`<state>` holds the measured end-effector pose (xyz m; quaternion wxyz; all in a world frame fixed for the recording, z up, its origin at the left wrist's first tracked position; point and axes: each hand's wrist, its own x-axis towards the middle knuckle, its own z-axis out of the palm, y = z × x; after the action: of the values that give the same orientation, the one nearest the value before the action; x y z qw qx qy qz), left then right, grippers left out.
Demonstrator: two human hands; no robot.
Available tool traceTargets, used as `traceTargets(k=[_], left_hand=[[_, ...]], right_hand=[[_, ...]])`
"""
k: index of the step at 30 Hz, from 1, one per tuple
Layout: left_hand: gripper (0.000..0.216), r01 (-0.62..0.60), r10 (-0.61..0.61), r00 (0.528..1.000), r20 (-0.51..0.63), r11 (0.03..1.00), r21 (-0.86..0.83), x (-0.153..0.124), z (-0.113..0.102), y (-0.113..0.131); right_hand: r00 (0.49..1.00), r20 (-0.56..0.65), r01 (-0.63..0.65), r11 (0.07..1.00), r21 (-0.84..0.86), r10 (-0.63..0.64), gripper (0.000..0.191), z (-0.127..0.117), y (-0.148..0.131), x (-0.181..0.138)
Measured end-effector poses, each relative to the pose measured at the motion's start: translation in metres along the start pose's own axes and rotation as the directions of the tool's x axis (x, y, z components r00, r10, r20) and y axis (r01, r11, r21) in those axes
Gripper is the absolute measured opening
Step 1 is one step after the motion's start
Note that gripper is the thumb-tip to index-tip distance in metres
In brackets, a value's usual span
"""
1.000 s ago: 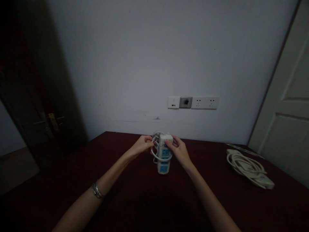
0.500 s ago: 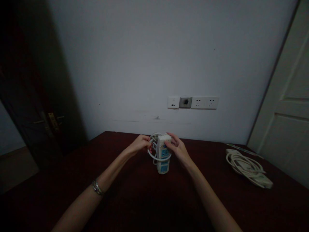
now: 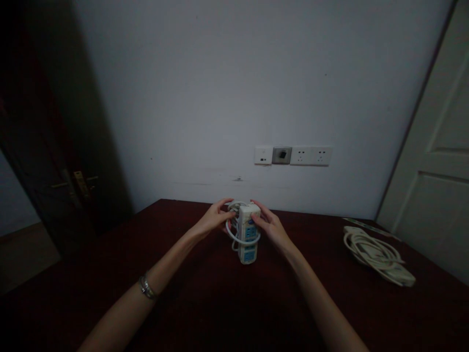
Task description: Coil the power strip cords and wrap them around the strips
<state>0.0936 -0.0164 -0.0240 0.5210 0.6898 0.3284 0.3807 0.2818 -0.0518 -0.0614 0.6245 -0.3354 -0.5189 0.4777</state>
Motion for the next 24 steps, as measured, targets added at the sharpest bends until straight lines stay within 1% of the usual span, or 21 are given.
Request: traceTargets(k=[3,5,6,8,10,11,13,15,16,17,18,19,21,22,24], left_hand=[[0.059,-0.005,0.004,0.999,0.042,0.999,0.039,0.002,-0.003,-0.001],[0.061,-0.014,0.009,0.999,0.049,0.994,0.106,0.004,-0.006,-0.002],[0.061,-0.028,0.023,0.999,0.033,0.986,0.163,0.005,-0.007,-0.002],[0.058,-0.089,0.103,0.994,-0.027,0.943,0.322,0.005,-0.01,-0.003],[0.053,-0.171,0.237,0.968,-0.076,0.854,0.492,0.005,-0.012,-0.002],[0.051,-0.212,0.301,0.951,-0.074,0.807,0.552,0.004,-0.014,-0.001],[0.045,-0.305,0.393,0.919,-0.022,0.745,0.593,0.002,-0.016,0.002],[0.04,-0.397,0.437,0.897,0.066,0.73,0.557,0.001,-0.019,0.004],[0.038,-0.431,0.442,0.89,0.11,0.738,0.52,0.002,-0.02,0.005],[0.037,-0.445,0.431,0.89,0.146,0.761,0.472,0.003,-0.021,0.006],[0.037,-0.435,0.4,0.9,0.173,0.801,0.412,0.004,-0.022,0.006],[0.037,-0.403,0.354,0.914,0.197,0.85,0.339,0.005,-0.023,0.005],[0.04,-0.294,0.251,0.941,0.227,0.938,0.184,0.007,-0.024,0.004],[0.042,-0.24,0.208,0.95,0.231,0.963,0.119,0.008,-0.025,0.003],[0.044,-0.163,0.15,0.963,0.224,0.986,0.041,0.008,-0.027,0.002]], right_hand=[[1.0,0.015,-0.001,1.0,-0.004,0.001,0.053,0.0,0.001,0.001],[1.0,0.028,-0.007,1.0,-0.008,0.008,0.054,0.0,0.001,0.001],[0.999,0.033,-0.012,1.0,-0.011,0.012,0.055,0.0,0.001,0.001],[0.999,0.037,-0.018,1.0,-0.016,0.019,0.055,0.001,-0.001,0.0],[0.999,0.043,-0.022,1.0,-0.017,0.023,0.054,0.002,-0.002,0.0],[0.999,0.047,-0.021,1.0,-0.018,0.022,0.054,0.002,-0.002,-0.001],[0.998,0.06,-0.011,1.0,-0.029,0.012,0.053,0.001,-0.002,-0.001],[0.998,0.069,0.004,0.999,-0.045,-0.001,0.053,0.0,0.0,0.0],[0.997,0.073,0.012,0.999,-0.05,-0.008,0.052,-0.001,0.001,0.001],[0.997,0.078,0.016,0.999,-0.052,-0.012,0.052,-0.002,0.001,0.001],[0.997,0.082,0.016,0.999,-0.05,-0.012,0.052,-0.002,0.002,0.001],[0.996,0.086,0.014,0.999,-0.046,-0.01,0.053,-0.003,0.003,0.001],[0.996,0.093,0.007,0.999,-0.033,-0.004,0.053,-0.003,0.003,0.0],[0.995,0.096,0.005,1.0,-0.025,-0.002,0.052,-0.002,0.003,0.0],[0.994,0.106,0.009,1.0,-0.012,-0.008,0.052,-0.001,0.003,-0.002]])
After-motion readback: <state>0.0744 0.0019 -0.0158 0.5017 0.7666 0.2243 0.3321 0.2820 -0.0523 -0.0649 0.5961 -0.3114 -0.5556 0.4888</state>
